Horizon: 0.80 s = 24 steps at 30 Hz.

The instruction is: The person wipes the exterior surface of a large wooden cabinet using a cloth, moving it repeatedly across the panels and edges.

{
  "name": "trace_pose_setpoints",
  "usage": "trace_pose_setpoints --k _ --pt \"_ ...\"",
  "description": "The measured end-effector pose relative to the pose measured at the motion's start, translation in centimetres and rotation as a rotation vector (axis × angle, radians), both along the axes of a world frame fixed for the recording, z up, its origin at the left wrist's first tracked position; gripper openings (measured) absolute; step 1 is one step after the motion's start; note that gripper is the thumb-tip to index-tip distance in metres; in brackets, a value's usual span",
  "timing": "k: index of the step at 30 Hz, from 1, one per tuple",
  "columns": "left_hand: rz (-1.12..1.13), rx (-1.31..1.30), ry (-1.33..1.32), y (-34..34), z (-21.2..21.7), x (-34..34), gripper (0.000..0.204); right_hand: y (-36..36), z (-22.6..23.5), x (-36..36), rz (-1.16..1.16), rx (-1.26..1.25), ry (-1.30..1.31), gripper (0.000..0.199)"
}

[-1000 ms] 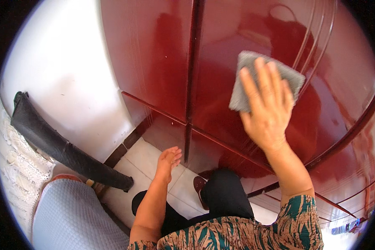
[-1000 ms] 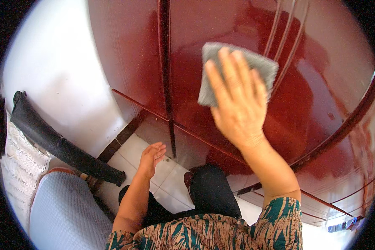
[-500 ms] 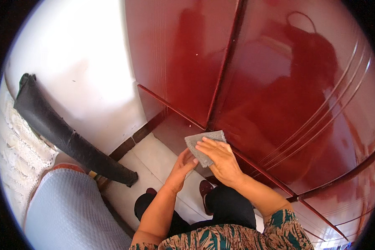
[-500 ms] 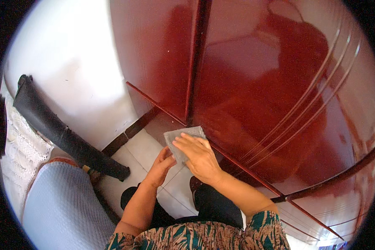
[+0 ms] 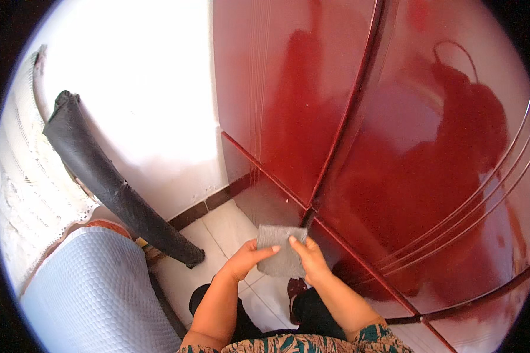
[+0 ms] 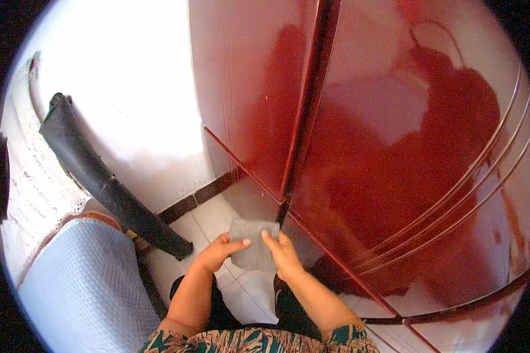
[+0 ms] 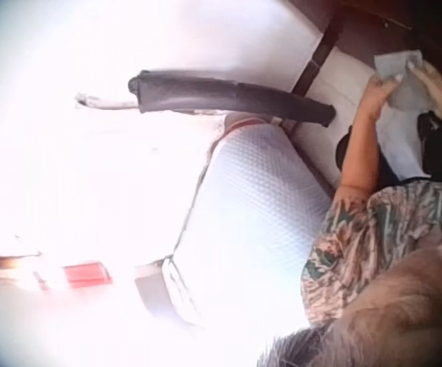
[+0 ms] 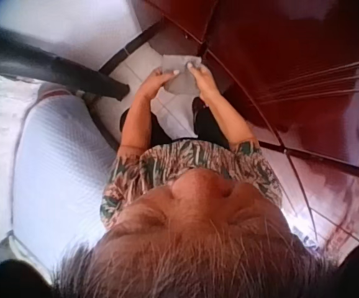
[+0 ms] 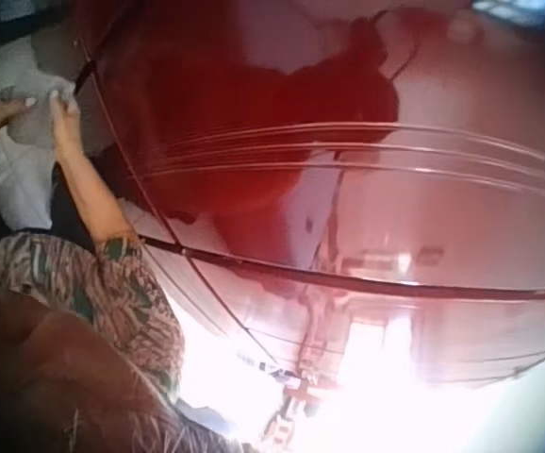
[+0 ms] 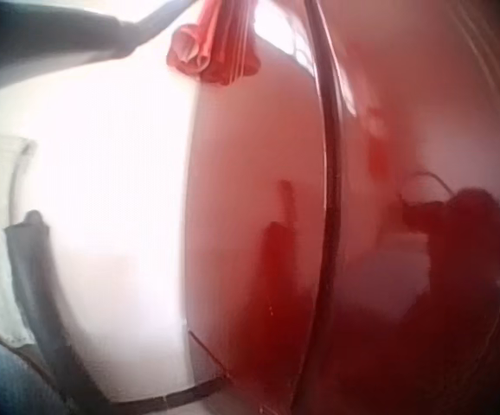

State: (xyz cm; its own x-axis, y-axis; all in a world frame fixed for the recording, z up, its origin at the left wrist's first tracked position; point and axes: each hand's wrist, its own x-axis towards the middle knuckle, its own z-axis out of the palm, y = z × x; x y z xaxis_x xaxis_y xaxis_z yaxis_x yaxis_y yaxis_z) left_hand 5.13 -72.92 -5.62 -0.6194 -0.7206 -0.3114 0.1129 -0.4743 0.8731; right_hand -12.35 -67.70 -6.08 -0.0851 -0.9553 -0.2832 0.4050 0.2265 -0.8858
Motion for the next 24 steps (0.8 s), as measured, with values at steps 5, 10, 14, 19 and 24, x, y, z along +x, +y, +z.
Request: trace_pose_setpoints --k 5,10,14,19,24 --pt "0.16 -0.257 -0.225 -0.4 -1.6 -1.0 0.032 0.0 -1.5 -0.3 -0.053 0.077 0.12 0.053" --pt "0.955 -0.532 0.035 -3.1 -0.5 -2.7 0.035 -0.6 -4.2 -0.8 0.227 0.145 0.177 0.044" --pt "1.021 -0.913 -0.074 -5.6 1.8 -4.6 0.045 0.2 -6.1 2.3 0.619 0.056 0.245 0.041" --pt "0.711 -1.299 -0.216 -4.4 4.8 -12.2 0.072 0.8 -6.1 2.3 0.736 -0.038 0.471 0.04" --pt "0.77 -1.527 -0.261 -5.2 5.9 -13.0 0.075 1.7 -5.4 2.9 0.684 -0.001 0.351 0.036"
